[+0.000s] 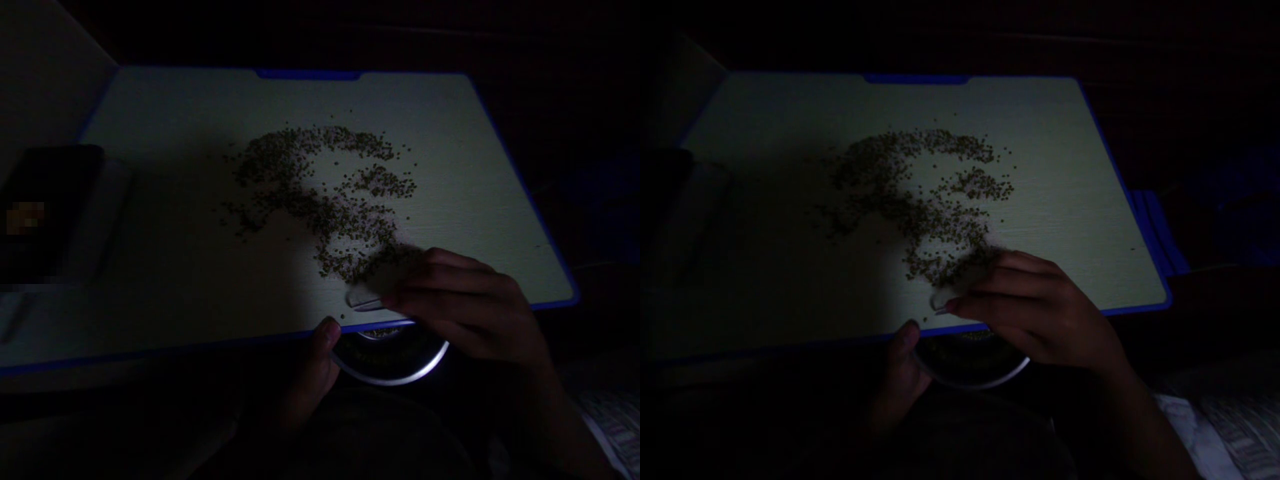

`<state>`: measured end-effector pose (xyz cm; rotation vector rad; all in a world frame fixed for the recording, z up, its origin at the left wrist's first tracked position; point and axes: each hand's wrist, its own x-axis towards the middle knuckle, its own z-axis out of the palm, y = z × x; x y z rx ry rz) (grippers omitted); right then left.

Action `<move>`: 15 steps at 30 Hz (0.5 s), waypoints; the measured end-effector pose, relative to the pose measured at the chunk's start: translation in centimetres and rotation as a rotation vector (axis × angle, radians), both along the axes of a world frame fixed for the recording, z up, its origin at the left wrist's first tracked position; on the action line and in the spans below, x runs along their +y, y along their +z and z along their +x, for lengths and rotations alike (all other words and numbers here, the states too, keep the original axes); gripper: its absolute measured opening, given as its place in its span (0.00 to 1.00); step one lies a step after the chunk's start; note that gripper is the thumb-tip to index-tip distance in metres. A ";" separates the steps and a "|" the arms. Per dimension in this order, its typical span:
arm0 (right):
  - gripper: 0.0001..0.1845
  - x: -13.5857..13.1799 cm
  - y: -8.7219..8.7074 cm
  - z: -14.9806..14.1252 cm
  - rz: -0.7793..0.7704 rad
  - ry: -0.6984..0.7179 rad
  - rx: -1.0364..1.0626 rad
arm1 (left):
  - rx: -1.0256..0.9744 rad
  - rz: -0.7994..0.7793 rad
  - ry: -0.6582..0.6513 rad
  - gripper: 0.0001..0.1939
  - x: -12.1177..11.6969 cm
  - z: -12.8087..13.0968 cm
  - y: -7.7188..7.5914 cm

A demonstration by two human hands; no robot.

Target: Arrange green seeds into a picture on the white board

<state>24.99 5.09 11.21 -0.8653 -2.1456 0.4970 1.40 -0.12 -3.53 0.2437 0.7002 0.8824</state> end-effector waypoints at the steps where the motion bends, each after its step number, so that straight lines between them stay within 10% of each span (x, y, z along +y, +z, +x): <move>1: 0.14 -0.1 0.0 0.0 0.009 -0.024 0.002 | 0.016 -0.013 0.044 0.43 0.0 0.0 0.0; 15: 0.19 -0.3 -0.5 0.0 0.074 -0.103 0.125 | 0.068 -0.132 0.104 0.42 0.4 0.3 0.6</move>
